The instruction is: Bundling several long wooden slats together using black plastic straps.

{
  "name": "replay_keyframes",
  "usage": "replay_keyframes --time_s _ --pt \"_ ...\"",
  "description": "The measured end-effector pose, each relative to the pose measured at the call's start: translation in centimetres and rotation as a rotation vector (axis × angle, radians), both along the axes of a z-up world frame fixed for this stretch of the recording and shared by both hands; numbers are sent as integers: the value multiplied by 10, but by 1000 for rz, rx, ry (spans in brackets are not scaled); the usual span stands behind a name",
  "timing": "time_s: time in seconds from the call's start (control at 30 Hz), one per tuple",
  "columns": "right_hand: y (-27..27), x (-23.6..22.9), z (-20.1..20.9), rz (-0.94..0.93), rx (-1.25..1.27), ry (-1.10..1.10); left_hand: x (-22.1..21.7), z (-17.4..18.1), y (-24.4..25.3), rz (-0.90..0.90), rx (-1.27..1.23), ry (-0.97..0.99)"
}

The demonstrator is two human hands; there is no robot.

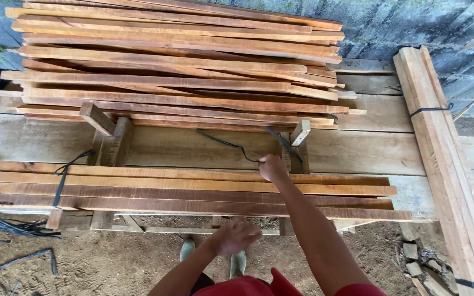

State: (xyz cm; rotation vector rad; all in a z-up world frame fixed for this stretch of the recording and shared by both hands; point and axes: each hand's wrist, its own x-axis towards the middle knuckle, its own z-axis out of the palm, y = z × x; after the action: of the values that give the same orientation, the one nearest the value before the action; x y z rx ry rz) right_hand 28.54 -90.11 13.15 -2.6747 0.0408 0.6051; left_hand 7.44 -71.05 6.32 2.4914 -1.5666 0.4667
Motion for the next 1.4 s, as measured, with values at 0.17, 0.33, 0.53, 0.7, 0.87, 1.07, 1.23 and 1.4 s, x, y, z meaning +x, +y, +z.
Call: replay_keyframes --time_s 0.17,0.33,0.53,0.7,0.87,1.07,1.23,1.4 --pt "-8 7 12 100 -76 128 -17 -29 -13 78 -89 472" --pt "-39 27 2 178 -183 118 14 -71 -40 403 -223 552" --pt "-58 36 -35 65 -29 101 38 -165 -76 578 -103 323" --pt "-57 36 -33 125 77 294 40 -181 -87 542 -58 437" --pt "-46 32 19 200 63 449 54 -191 -102 501 -30 529" --pt "-52 36 7 217 109 484 41 -194 -103 480 10 645" --pt "-59 43 -34 211 115 375 35 -150 -100 483 33 688" --pt "-57 29 -4 205 -81 26 16 20 -105 438 -90 513"
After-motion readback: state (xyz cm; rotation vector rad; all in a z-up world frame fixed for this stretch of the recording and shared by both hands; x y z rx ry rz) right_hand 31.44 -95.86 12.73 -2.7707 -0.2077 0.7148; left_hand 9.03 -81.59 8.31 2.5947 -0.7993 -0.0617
